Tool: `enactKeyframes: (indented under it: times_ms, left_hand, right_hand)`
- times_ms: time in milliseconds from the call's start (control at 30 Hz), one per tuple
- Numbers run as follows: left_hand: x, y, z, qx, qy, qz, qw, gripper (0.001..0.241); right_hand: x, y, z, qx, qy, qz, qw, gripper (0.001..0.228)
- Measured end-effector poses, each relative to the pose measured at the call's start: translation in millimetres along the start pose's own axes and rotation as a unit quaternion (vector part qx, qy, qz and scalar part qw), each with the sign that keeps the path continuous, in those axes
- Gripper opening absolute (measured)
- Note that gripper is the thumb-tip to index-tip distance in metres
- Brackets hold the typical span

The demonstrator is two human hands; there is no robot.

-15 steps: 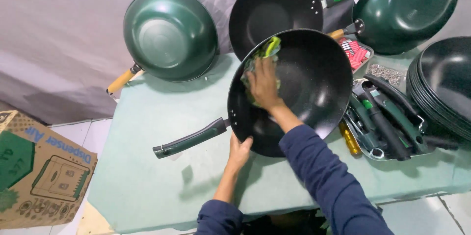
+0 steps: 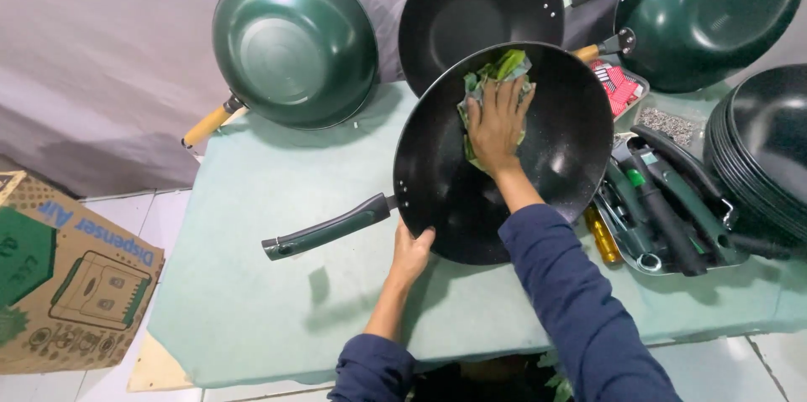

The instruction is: Cleaning the interior surface of a wok using a cloth

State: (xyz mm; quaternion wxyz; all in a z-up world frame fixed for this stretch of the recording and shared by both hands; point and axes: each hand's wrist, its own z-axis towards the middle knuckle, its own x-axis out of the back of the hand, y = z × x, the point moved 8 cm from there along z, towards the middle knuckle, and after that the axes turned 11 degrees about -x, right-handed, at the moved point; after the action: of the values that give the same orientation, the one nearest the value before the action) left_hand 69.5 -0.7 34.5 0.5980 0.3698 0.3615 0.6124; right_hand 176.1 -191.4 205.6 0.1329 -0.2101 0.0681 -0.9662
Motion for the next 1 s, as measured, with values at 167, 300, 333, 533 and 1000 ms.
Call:
enactKeyframes:
  times_ms: [167,300,333,533,1000]
  left_hand:
    - [0,-13,0,0.000,0.013,-0.005,1.000,0.046]
    - [2,-12,2,-0.001,0.020,-0.006,1.000,0.044]
    - [1,-8,5,-0.003,0.023,-0.008,1.000,0.046]
    - [3,-19,-3,0.003,0.017,-0.012,1.000,0.053]
    - [5,-53,-6,0.016,0.029,-0.008,0.999,0.052]
  right_hand:
    - [-8,-61,-54,0.053,-0.058,0.033,0.996,0.043]
    - [-10,-66,-117,0.187,-0.122,0.107,0.969,0.045]
    - [0,-62,-120,0.228,-0.115,0.107,0.961,0.047]
    - [19,29,-41,0.105,-0.051,-0.054,0.992,0.050]
    - [23,-53,-117,0.229,-0.107,0.087,0.964,0.046]
